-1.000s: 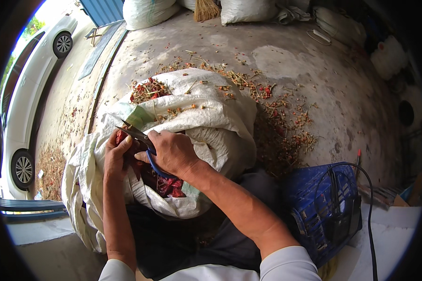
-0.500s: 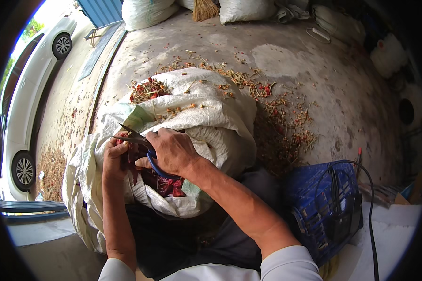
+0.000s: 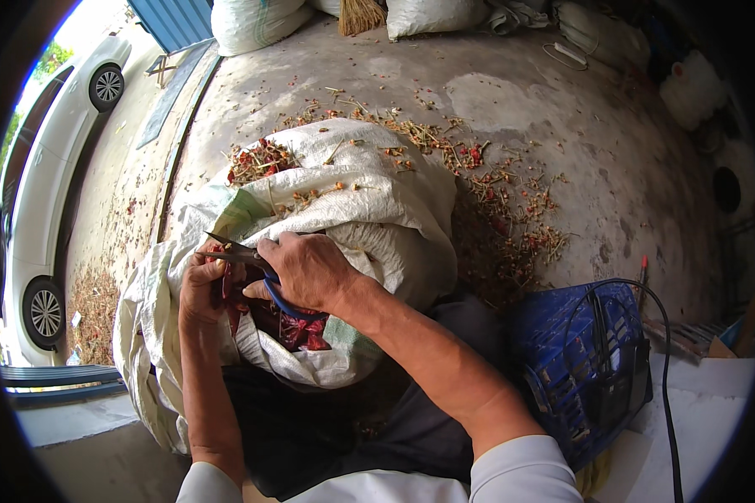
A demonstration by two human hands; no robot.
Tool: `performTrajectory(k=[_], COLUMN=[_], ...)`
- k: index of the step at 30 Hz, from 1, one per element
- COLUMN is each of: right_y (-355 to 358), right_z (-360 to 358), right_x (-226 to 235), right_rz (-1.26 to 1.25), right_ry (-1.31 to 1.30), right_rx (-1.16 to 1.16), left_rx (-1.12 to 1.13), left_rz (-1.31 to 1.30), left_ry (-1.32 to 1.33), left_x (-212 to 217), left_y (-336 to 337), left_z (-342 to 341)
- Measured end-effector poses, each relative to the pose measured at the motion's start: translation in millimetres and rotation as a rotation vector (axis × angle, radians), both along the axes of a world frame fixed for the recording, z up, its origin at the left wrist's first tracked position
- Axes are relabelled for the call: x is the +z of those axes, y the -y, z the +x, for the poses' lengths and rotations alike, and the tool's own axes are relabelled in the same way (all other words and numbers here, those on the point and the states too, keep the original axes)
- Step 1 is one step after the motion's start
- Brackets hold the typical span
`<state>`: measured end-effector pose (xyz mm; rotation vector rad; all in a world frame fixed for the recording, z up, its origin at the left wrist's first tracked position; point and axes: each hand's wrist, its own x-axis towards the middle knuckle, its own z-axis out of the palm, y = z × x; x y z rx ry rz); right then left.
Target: The person sits on the ground with a large sack of red chilies on their lap. Using blue-handled scissors, they repeatedly pick up chilies, cut off the stems, and drop the trimmed chilies back into the sack.
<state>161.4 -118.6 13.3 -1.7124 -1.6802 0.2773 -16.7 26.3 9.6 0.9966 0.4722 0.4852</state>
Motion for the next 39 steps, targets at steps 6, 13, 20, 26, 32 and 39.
performTrajectory(k=[6, 13, 20, 26, 32, 39], right_y=[1, -1, 2, 3, -3, -16], right_z=[-2, 2, -3, -1, -8, -11], right_x=[0, 1, -6, -5, -11, -13], right_rz=[0.009, 0.009, 0.053, 0.129, 0.101, 0.074], right_ry=[-0.183, -0.682, -0.085, 0.165, 0.102, -0.096], right_rx=[0.051, -0.054, -0.15, -0.153, -0.147, -0.017], left_rx=[0.036, 0.035, 0.138, 0.161, 0.163, 0.289], left_rz=[0.022, 0.102, 0.205, 0.327, 0.333, 0.382], left_ry=[-0.011, -0.117, -0.339, -0.395, -0.448, -0.362], left_x=[4, 16, 17, 8, 12, 40], left_y=[1, 8, 11, 11, 8, 23], left_z=[-2, 5, 14, 16, 10, -9])
